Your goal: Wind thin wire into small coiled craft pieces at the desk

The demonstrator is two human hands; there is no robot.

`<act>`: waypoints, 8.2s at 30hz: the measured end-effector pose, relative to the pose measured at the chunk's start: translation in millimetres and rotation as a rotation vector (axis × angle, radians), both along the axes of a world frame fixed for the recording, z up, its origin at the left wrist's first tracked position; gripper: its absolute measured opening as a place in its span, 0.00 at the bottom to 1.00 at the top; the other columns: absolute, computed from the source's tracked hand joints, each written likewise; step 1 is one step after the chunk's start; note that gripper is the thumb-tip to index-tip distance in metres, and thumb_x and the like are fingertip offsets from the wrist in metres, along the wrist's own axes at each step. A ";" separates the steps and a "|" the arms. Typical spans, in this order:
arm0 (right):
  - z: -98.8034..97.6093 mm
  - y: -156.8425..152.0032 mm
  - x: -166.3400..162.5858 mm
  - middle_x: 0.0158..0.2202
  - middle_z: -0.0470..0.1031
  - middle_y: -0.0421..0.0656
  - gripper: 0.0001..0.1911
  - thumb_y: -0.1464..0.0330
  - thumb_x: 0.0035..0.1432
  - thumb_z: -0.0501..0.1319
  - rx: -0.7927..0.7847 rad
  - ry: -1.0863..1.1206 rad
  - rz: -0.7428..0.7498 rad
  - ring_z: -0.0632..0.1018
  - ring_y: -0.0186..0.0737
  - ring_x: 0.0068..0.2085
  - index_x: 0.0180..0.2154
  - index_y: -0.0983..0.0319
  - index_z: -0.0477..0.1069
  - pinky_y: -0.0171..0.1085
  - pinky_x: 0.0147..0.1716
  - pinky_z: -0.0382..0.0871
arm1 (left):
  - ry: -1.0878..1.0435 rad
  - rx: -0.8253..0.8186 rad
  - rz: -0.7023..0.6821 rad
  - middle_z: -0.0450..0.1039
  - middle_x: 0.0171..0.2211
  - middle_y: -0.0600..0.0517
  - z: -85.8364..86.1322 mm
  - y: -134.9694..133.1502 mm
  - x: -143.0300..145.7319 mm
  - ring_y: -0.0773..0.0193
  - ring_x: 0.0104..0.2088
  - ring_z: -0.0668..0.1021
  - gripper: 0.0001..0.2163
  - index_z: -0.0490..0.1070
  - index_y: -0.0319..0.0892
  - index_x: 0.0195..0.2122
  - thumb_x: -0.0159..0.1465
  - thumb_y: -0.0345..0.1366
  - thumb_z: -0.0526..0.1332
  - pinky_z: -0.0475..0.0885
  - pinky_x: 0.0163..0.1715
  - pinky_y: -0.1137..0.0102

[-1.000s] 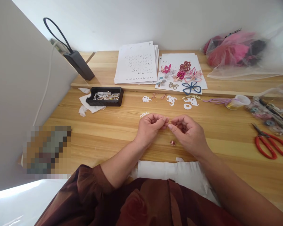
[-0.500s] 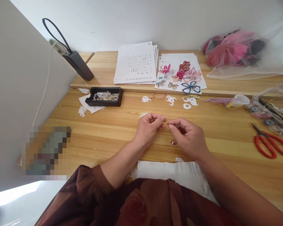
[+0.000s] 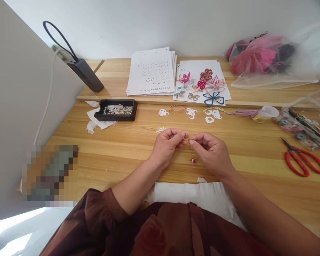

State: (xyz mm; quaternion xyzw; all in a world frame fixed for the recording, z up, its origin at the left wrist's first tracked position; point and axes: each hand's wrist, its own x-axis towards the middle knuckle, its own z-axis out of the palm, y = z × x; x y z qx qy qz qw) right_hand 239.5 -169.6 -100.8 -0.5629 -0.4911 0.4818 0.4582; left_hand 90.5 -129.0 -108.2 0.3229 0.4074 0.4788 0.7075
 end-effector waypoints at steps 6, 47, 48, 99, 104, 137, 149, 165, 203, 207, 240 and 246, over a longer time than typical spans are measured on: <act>1.3 2.3 -1.0 0.29 0.79 0.41 0.10 0.60 0.57 0.68 0.040 -0.057 -0.035 0.75 0.34 0.25 0.33 0.60 0.75 0.32 0.18 0.74 | -0.055 -0.028 -0.040 0.78 0.33 0.51 0.4 -0.3 -0.3 0.73 0.27 0.75 0.12 0.76 0.37 0.30 0.53 0.40 0.74 0.70 0.32 0.75; 0.7 4.4 -1.2 0.22 0.71 0.34 0.18 0.56 0.49 0.74 -0.251 0.341 0.007 0.61 0.25 0.15 0.29 0.61 0.71 0.30 0.13 0.63 | -0.055 0.019 -0.158 0.71 0.23 0.56 1.0 -0.8 -2.0 0.75 0.23 0.68 0.11 0.75 0.37 0.29 0.54 0.38 0.74 0.61 0.25 0.76; 0.7 2.6 -3.1 0.22 0.72 0.35 0.18 0.56 0.49 0.74 -0.261 0.346 0.014 0.62 0.25 0.16 0.29 0.61 0.71 0.30 0.13 0.63 | -0.041 0.027 -0.137 0.70 0.23 0.56 1.0 -0.6 -1.8 0.75 0.23 0.68 0.11 0.75 0.37 0.29 0.54 0.38 0.73 0.61 0.25 0.76; 1.9 10.7 7.3 0.25 0.71 0.37 0.17 0.58 0.47 0.76 -0.295 0.370 0.024 0.65 0.26 0.19 0.28 0.61 0.73 0.28 0.14 0.57 | -0.007 0.087 -0.111 0.73 0.25 0.53 2.0 5.4 -2.7 0.73 0.23 0.70 0.18 0.74 0.36 0.29 0.49 0.44 0.75 0.63 0.27 0.73; 0.1 9.7 5.8 0.25 0.72 0.38 0.19 0.58 0.45 0.77 -0.323 0.388 0.026 0.66 0.28 0.20 0.28 0.61 0.72 0.28 0.12 0.57 | -0.026 0.088 -0.097 0.73 0.25 0.53 -0.3 5.8 -1.1 0.73 0.24 0.70 0.19 0.74 0.36 0.29 0.48 0.46 0.76 0.63 0.27 0.72; -0.6 8.0 1.4 0.21 0.66 0.34 0.16 0.59 0.50 0.74 -0.260 0.350 0.051 0.59 0.24 0.18 0.28 0.61 0.71 0.26 0.14 0.53 | 0.040 0.061 -0.064 0.73 0.22 0.54 -3.2 5.9 0.3 0.73 0.22 0.69 0.18 0.73 0.37 0.29 0.50 0.45 0.75 0.62 0.24 0.74; -1.8 6.3 -1.7 0.22 0.66 0.34 0.17 0.59 0.51 0.73 -0.237 0.337 0.039 0.58 0.24 0.19 0.28 0.62 0.70 0.29 0.16 0.47 | 0.132 0.169 -0.021 0.69 0.21 0.57 -10.0 6.3 1.1 0.74 0.22 0.67 0.13 0.72 0.38 0.29 0.54 0.41 0.72 0.61 0.24 0.74; 5.9 9.7 12.4 0.27 0.73 0.40 0.06 0.65 0.59 0.66 0.255 -0.259 -0.059 0.69 0.34 0.28 0.31 0.60 0.75 0.34 0.26 0.62 | 0.408 0.298 -0.141 0.74 0.24 0.53 -1.0 6.6 -5.0 0.72 0.23 0.69 0.09 0.74 0.39 0.27 0.54 0.38 0.69 0.63 0.25 0.74; 7.7 8.4 10.3 0.26 0.73 0.39 0.03 0.67 0.59 0.67 0.439 -0.410 -0.109 0.66 0.33 0.25 0.33 0.59 0.77 0.36 0.24 0.59 | 0.318 0.254 -0.144 0.73 0.23 0.53 -2.2 7.0 -5.4 0.72 0.23 0.68 0.12 0.75 0.38 0.28 0.53 0.41 0.71 0.62 0.24 0.74; 6.0 11.4 13.1 0.27 0.74 0.40 0.05 0.65 0.58 0.67 0.319 -0.281 -0.115 0.69 0.34 0.26 0.31 0.59 0.76 0.36 0.26 0.61 | 0.319 0.244 -0.229 0.74 0.25 0.52 0.5 5.3 -6.6 0.72 0.24 0.69 0.13 0.75 0.37 0.28 0.54 0.43 0.72 0.63 0.25 0.74; 31.7 32.6 2.1 0.22 0.68 0.38 0.05 0.66 0.59 0.64 0.416 -0.578 0.006 0.67 0.34 0.25 0.33 0.59 0.77 0.37 0.27 0.60 | 0.231 0.126 0.042 0.70 0.21 0.55 3.1 13.8 -8.1 0.74 0.22 0.66 0.17 0.74 0.37 0.27 0.49 0.46 0.74 0.60 0.24 0.74; 21.4 46.5 2.5 0.22 0.69 0.38 0.06 0.64 0.57 0.66 0.274 -0.332 0.012 0.65 0.33 0.24 0.31 0.59 0.78 0.36 0.25 0.59 | 0.227 0.119 -0.039 0.71 0.22 0.55 5.0 13.0 -8.8 0.73 0.22 0.66 0.18 0.75 0.37 0.27 0.48 0.47 0.74 0.60 0.25 0.74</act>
